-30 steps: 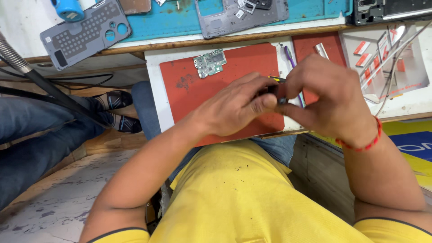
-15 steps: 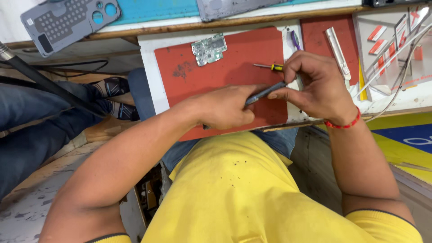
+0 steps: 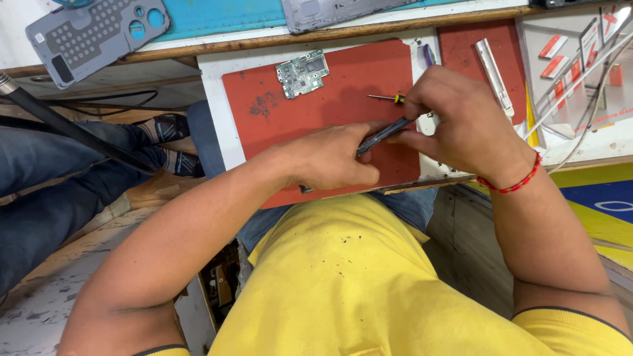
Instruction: The person disassembles a smartphone by removing the back cover and unscrewing internal components. They use a screwdriver to detach the camera module and other parts, then reassemble the device by screwing components back into place and closing the back cover.
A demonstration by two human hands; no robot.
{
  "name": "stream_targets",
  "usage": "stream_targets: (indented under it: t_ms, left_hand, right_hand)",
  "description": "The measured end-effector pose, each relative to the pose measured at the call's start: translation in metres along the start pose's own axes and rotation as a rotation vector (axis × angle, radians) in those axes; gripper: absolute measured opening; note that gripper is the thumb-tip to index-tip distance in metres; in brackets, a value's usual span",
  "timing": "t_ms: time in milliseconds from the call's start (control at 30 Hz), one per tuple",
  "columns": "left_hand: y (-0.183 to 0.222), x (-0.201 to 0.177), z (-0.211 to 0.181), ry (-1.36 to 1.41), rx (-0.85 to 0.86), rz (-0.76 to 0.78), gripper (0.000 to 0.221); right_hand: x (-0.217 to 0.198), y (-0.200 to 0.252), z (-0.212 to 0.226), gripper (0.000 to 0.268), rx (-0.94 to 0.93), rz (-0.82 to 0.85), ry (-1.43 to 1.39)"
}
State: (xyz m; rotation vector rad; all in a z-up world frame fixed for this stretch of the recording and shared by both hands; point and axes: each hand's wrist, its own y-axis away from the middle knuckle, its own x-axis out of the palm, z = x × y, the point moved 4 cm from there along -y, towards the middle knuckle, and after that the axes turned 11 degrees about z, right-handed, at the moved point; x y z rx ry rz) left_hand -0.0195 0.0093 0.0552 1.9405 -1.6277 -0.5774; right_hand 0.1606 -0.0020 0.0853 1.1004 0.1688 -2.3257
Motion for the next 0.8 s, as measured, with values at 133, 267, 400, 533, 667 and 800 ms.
stream_targets:
  t_ms: [133, 267, 400, 533, 667, 800]
  left_hand:
    - [-0.002, 0.002, -0.001, -0.026, -0.030, -0.001, 0.081]
    - [-0.003, 0.004, 0.006, -0.019, 0.024, -0.037, 0.091]
    - [-0.004, 0.010, 0.013, 0.173, 0.391, -0.073, 0.081]
    - [-0.014, 0.020, 0.040, 0.554, 0.192, -0.033, 0.091]
    - [-0.013, 0.024, 0.057, 0.624, 0.245, -0.068, 0.083]
    - [-0.009, 0.027, 0.065, 0.882, 0.333, -0.061, 0.069]
  right_hand:
    - [0.002, -0.002, 0.013, 0.034, -0.084, 0.002, 0.088]
    - [0.001, -0.006, 0.020, 0.031, -0.091, 0.018, 0.154]
    - [-0.004, -0.010, 0.018, 0.038, -0.138, 0.028, 0.138]
    - [-0.005, -0.019, 0.011, 0.038, -0.164, 0.032, 0.072]
    - [-0.001, -0.025, 0.011, 0.038, -0.148, 0.080, 0.004]
    - [-0.005, -0.030, 0.021, 0.046, -0.162, 0.060, -0.033]
